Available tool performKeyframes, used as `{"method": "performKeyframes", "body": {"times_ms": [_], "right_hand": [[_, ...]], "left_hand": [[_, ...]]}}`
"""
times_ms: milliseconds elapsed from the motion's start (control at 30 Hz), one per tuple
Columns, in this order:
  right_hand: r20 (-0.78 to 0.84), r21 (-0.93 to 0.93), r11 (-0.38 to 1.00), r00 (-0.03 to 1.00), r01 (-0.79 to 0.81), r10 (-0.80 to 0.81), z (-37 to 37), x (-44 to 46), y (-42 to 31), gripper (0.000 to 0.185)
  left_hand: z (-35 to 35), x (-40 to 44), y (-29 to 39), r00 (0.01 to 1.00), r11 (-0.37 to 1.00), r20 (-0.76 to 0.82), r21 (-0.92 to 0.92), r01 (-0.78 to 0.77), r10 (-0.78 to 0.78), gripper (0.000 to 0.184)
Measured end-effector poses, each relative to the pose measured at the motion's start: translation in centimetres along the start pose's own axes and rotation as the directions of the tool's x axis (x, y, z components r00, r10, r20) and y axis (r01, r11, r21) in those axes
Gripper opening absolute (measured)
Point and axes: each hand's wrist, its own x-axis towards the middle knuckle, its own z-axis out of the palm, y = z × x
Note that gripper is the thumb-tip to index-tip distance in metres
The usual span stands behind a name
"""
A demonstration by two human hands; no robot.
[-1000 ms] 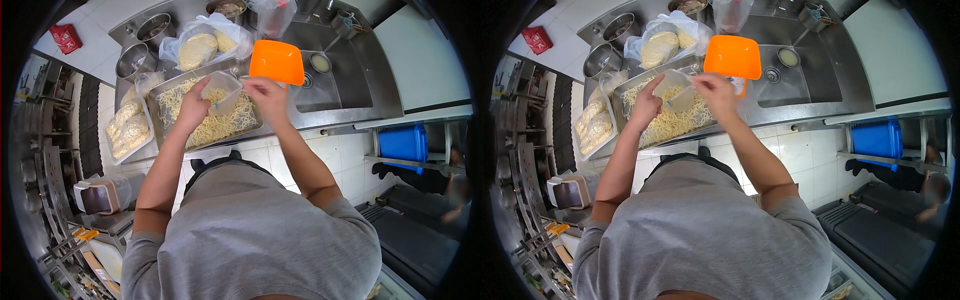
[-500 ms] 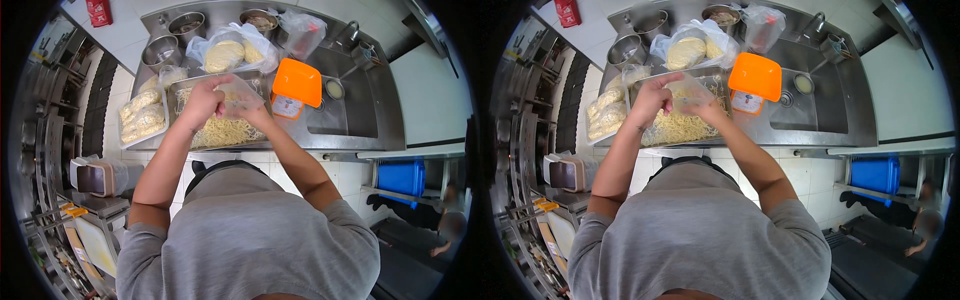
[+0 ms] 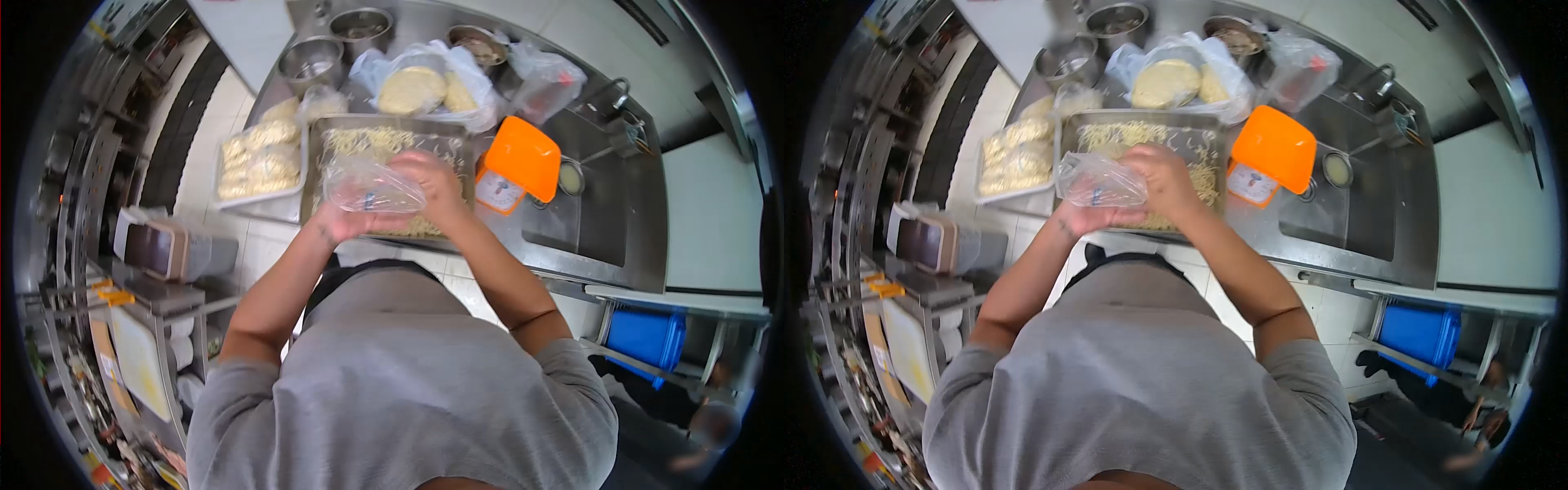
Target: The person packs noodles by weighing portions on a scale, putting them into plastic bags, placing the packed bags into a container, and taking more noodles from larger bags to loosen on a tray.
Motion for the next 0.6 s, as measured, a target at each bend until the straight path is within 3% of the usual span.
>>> {"method": "performKeyframes", "body": {"times_ms": [33, 67, 167, 200, 267, 300, 400, 467, 500, 533, 567, 600], "right_hand": [[0.087, 0.030, 0.999, 0.995, -0.045, 0.042, 0.4, 0.0, -0.7, 0.022], [0.170, 0.052, 0.996, 0.983, -0.076, 0.067, 0.7, 0.4, -1.1, 0.023], [0.141, 0.263, 0.943, 0.975, -0.202, 0.169, 0.9, 0.2, -1.7, 0.026], [0.115, 0.230, 0.960, 0.984, -0.161, 0.137, 0.8, 0.1, -1.4, 0.026], [0.055, 0.152, 0.986, 0.996, -0.073, 0.065, 0.3, 0.2, -0.5, 0.026], [0.103, 0.116, 0.991, 0.993, -0.064, 0.052, 0.1, 0.1, -0.3, 0.030], [0.280, 0.013, 1.000, 0.960, -0.016, 0.011, -0.2, 0.2, -0.9, 0.037], [0.432, -0.031, 0.999, 0.902, 0.028, -0.012, 0.1, 0.8, -2.5, 0.036], [0.421, -0.007, 0.999, 0.907, 0.034, -0.028, 0.6, 1.1, -3.2, 0.034], [0.406, 0.018, 0.999, 0.913, 0.040, -0.044, 1.2, 1.4, -3.9, 0.032], [0.390, 0.042, 0.998, 0.919, 0.044, -0.057, 1.7, 1.6, -4.3, 0.030], [0.334, -0.029, 1.000, 0.942, -0.002, 0.012, 2.2, 1.5, -4.1, 0.028]], "left_hand": [[-0.8, 0.3, 0.1, 0.997, 0.997, 0.011, 0.018, -0.074, 0.074, 0.070], [-3.7, 2.1, 0.4, 0.947, 0.850, 0.320, -0.500, 0.167, 0.002, 0.066], [-0.7, 1.4, 2.8, 0.897, 0.916, 0.426, -0.302, 0.265, -0.119, 0.066], [2.8, -0.6, 3.3, 0.974, 0.989, 0.218, -0.113, 0.094, -0.068, 0.065], [1.2, 0.3, 3.8, 0.981, 0.987, 0.111, 0.026, 0.159, -0.161, 0.065], [0.3, 1.1, 4.0, 0.978, 0.976, 0.057, 0.094, 0.196, -0.202, 0.065], [-3.7, 2.2, 3.9, 0.923, 0.949, 0.232, 0.003, 0.316, -0.308, 0.064], [-5.1, 1.9, 4.1, 0.821, 0.864, 0.295, 0.041, 0.501, -0.490, 0.057], [-5.7, 1.9, 4.2, 0.756, 0.811, 0.323, 0.068, 0.582, -0.569, 0.054], [-6.1, 1.9, 3.8, 0.854, 0.913, 0.374, 0.327, 0.244, -0.362, 0.048], [-6.6, 1.6, 3.1, 0.865, 0.842, 0.477, 0.522, -0.138, -0.153, 0.043], [-7.1, 1.3, 2.6, 0.885, 0.840, 0.464, 0.495, -0.221, -0.040, 0.037]]}}
